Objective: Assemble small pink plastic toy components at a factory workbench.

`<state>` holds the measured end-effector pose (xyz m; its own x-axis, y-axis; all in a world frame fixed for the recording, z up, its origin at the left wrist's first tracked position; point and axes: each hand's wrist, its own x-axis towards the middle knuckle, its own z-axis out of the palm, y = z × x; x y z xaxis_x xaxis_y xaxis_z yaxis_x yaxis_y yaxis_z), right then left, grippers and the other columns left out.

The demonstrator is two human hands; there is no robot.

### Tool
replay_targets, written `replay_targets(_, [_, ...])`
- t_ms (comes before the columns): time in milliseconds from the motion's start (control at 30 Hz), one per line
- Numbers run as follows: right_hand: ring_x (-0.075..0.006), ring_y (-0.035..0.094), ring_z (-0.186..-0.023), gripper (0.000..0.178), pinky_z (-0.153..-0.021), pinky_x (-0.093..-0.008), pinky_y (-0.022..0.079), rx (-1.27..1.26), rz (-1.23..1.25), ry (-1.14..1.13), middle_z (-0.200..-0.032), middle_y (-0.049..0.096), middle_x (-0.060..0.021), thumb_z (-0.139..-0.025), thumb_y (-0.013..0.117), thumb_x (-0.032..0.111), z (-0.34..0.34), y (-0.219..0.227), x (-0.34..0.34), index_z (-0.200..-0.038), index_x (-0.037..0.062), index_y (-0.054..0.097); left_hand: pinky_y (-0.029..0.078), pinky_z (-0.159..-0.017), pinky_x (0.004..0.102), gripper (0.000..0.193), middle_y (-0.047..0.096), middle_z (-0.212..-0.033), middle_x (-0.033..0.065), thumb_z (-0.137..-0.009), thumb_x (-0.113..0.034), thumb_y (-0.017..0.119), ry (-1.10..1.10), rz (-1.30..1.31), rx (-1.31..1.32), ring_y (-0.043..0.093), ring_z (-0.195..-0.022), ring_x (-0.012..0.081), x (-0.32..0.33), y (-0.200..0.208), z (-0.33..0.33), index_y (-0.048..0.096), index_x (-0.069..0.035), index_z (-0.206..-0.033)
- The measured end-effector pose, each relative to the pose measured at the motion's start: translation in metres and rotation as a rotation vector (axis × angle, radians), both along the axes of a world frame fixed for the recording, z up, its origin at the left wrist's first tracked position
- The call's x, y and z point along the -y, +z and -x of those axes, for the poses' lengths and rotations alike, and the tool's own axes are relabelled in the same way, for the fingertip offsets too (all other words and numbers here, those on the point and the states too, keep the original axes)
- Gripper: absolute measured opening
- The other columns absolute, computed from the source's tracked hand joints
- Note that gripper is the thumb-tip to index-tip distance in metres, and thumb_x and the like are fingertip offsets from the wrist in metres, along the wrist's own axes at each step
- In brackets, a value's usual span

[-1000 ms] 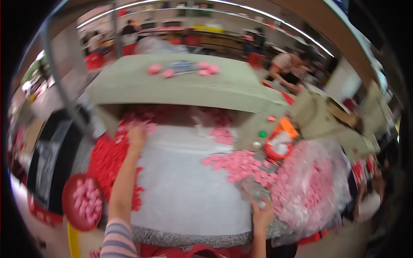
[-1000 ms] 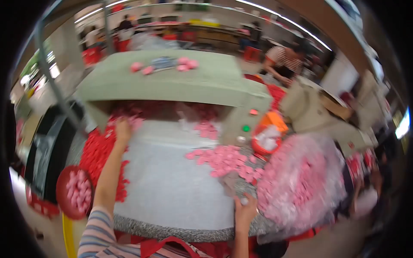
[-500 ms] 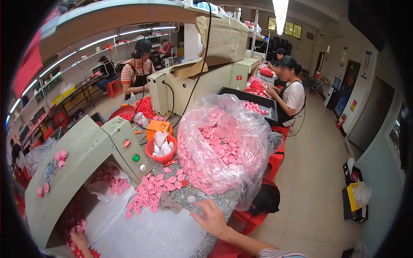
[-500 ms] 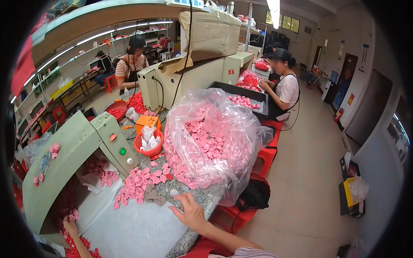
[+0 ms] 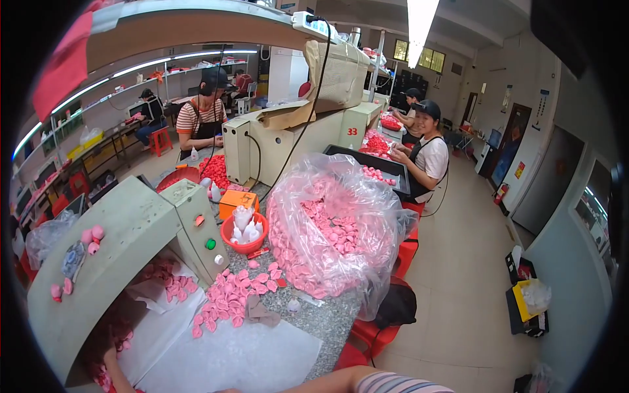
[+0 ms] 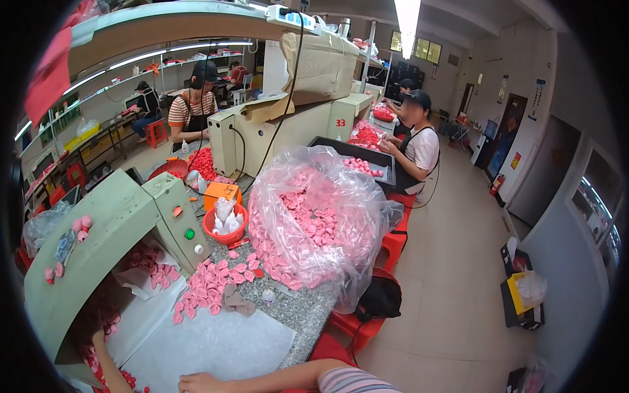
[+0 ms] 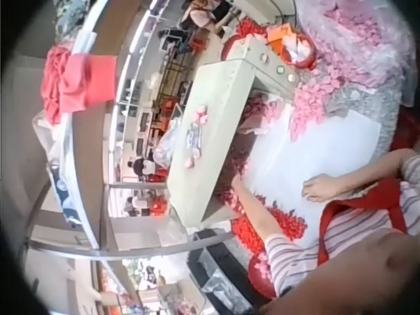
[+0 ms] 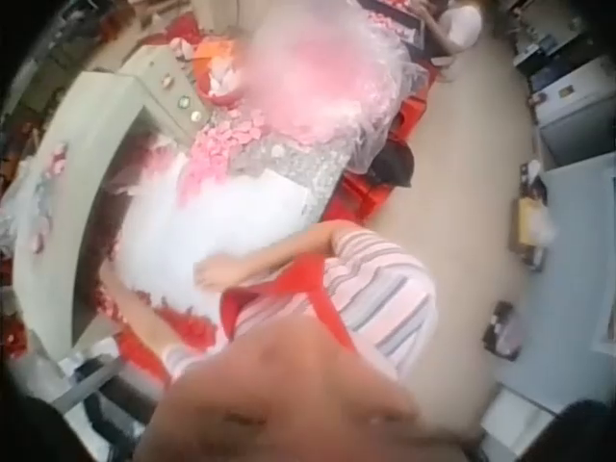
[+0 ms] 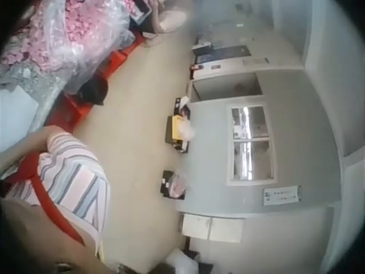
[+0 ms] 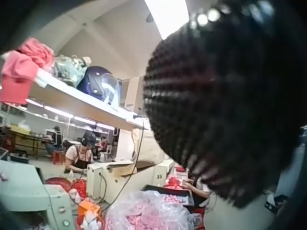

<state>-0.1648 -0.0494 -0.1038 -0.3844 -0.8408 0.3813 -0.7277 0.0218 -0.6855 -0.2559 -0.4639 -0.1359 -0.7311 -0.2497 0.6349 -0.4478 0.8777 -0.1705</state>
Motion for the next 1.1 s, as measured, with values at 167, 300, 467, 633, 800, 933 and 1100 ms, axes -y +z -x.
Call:
replay_targets(167, [-0.031,0.055,-0.083,0.023,-0.065,-0.0428,0.045,-0.162,-0.008,0.176,-0.085,0.058,-0.0147,-0.075,0.05,0.026,-0.012,0.013,0.104,-0.084,0.0058,0.058,0.048,-0.059,0.0398,0.031,0.061,-0.072,0.0112,-0.087,-0.035,0.047,-0.077,0.425,0.154,0.057,-0.063,0.0278,0.035,-0.036,0.001,0.06,-0.009,-0.097])
replay_targets(300, [-0.0343,0.057,-0.085,0.028,-0.074,-0.044,0.045,-0.27,0.437,0.082,-0.092,0.06,-0.0183,-0.077,0.049,0.026,-0.039,-0.004,0.138,-0.094,0.0059,0.06,0.048,-0.057,0.0398,0.031,0.061,-0.07,0.0098,-0.088,-0.036,0.045,-0.061,0.55,0.208,0.057,-0.061,0.0264,0.058,-0.045,-0.022,0.06,-0.011,-0.096])
replay_targets(467, [-0.0348,0.058,-0.085,0.025,-0.075,-0.0442,0.046,0.106,0.12,0.155,-0.092,0.06,-0.0178,-0.079,0.049,0.023,-0.032,-0.003,0.136,-0.095,0.0071,0.061,0.047,-0.062,0.0399,0.03,0.06,-0.078,0.0132,-0.086,-0.033,0.048,-0.13,0.304,0.185,0.057,-0.069,0.0293,0.046,-0.051,-0.016,0.06,-0.008,-0.098])
replay_targets(633, [-0.0331,0.058,-0.077,0.024,-0.065,-0.0439,0.048,-0.088,0.137,0.139,-0.085,0.061,-0.0154,-0.077,0.05,0.025,-0.025,-0.002,0.132,-0.088,0.0064,0.061,0.046,-0.067,0.0399,0.03,0.059,-0.087,0.0166,-0.084,-0.029,0.051,-0.154,0.077,0.111,0.057,-0.077,0.0322,0.032,-0.03,0.001,0.06,-0.006,-0.101])
replay_targets(800, [-0.0294,0.059,-0.069,0.02,-0.058,-0.0422,0.047,-0.168,0.165,0.116,-0.076,0.061,-0.0124,-0.073,0.053,0.026,-0.024,0.004,0.117,-0.078,0.0089,0.061,0.045,-0.072,0.04,0.031,0.059,-0.096,0.0199,-0.082,-0.026,0.054,-0.173,-0.155,-0.015,0.056,-0.085,0.0351,0.004,-0.001,0.026,0.059,-0.003,-0.103])
replay_targets(933, [-0.0276,0.058,-0.057,0.018,-0.052,-0.04,0.045,0.079,0.143,0.153,-0.062,0.06,-0.0105,-0.074,0.055,0.028,-0.013,0.015,0.079,-0.073,0.0111,0.062,0.044,-0.075,0.04,0.032,0.058,-0.103,0.0227,-0.081,-0.023,0.057,-0.185,-0.34,-0.074,0.056,-0.091,0.0375,-0.022,0.02,0.021,0.059,-0.001,-0.105])
replay_targets(1100, [-0.0246,0.058,-0.056,0.023,-0.052,-0.0384,0.045,0.36,0.161,0.03,-0.064,0.061,-0.0098,-0.077,0.055,0.031,0.004,-0.001,0.011,-0.075,0.0102,0.064,0.044,-0.072,0.0405,0.024,0.059,-0.095,0.0223,-0.076,-0.019,0.06,0.001,-0.818,0.047,0.056,-0.085,0.0381,-0.156,0.103,0.003,0.061,-0.006,-0.095])
